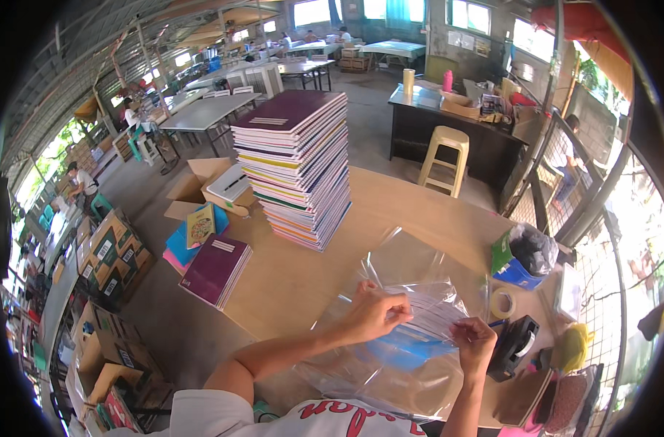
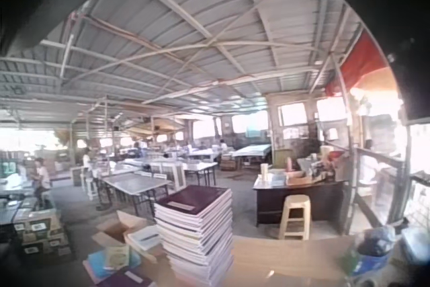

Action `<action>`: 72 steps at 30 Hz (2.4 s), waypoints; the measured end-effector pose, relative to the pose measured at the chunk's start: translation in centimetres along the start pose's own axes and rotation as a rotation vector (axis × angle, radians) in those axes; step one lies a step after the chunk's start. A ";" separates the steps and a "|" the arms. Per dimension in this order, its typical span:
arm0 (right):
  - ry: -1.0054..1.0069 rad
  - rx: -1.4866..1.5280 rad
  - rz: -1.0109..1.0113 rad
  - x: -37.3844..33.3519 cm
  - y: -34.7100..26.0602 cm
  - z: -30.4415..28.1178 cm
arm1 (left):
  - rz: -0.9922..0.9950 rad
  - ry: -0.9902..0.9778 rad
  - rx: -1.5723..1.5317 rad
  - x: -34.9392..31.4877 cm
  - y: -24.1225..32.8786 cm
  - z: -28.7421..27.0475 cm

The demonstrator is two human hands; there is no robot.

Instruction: The person wraps a stack of notebooks in a plastic sheet and secures them with adhesive tape using a tape dispenser.

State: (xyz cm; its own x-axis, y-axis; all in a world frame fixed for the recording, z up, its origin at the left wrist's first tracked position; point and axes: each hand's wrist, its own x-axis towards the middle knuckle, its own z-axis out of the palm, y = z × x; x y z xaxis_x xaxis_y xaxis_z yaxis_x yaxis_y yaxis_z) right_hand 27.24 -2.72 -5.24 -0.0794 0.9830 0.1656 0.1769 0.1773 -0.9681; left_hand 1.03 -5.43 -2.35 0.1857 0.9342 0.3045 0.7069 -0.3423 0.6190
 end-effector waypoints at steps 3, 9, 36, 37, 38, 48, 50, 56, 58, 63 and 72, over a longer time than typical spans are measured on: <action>0.079 -0.196 -0.199 1.4 0.8 0.4 | 0.021 0.220 0.061 0.5 -0.4 0.9; 0.039 -0.098 0.009 2.5 2.1 0.3 | 0.004 0.022 -0.231 3.4 -3.3 3.1; -0.303 0.440 0.733 8.7 3.3 -2.2 | -0.579 -0.029 -0.733 5.5 -5.1 5.5; -0.296 0.438 0.736 8.6 4.0 -2.7 | -0.556 -0.139 -0.781 6.0 -4.1 4.9; -0.272 0.416 0.658 8.4 4.6 -3.2 | -0.581 -0.090 -0.792 6.0 -2.5 4.9; -0.215 -0.178 -0.266 5.5 -4.1 -1.5 | -0.226 0.150 -0.423 5.4 -2.4 6.0; -0.278 -0.399 -0.453 4.4 -5.8 -0.3 | -0.232 0.192 -0.519 5.5 -2.9 6.9; -0.079 0.438 -0.633 -1.0 -10.0 -1.4 | -0.311 0.213 -0.512 5.2 -3.0 6.1; -0.020 -0.474 -0.673 1.1 -6.8 0.4 | -0.290 0.197 -0.518 5.3 -2.2 6.0; 0.123 -0.258 -0.518 -1.1 -0.4 4.1 | -0.217 0.249 -0.497 4.8 -2.2 6.4; 0.162 -0.320 -0.579 -4.0 4.3 5.4 | -0.310 0.199 -0.536 4.3 -2.6 6.1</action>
State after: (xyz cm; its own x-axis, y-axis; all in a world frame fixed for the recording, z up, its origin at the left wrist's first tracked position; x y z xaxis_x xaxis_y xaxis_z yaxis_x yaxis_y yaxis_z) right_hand 23.00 -6.18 -11.13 -0.1053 0.7155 0.6907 0.4334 0.6581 -0.6157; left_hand 4.14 0.13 -7.03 -0.1382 0.9790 0.1498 0.2588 -0.1103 0.9596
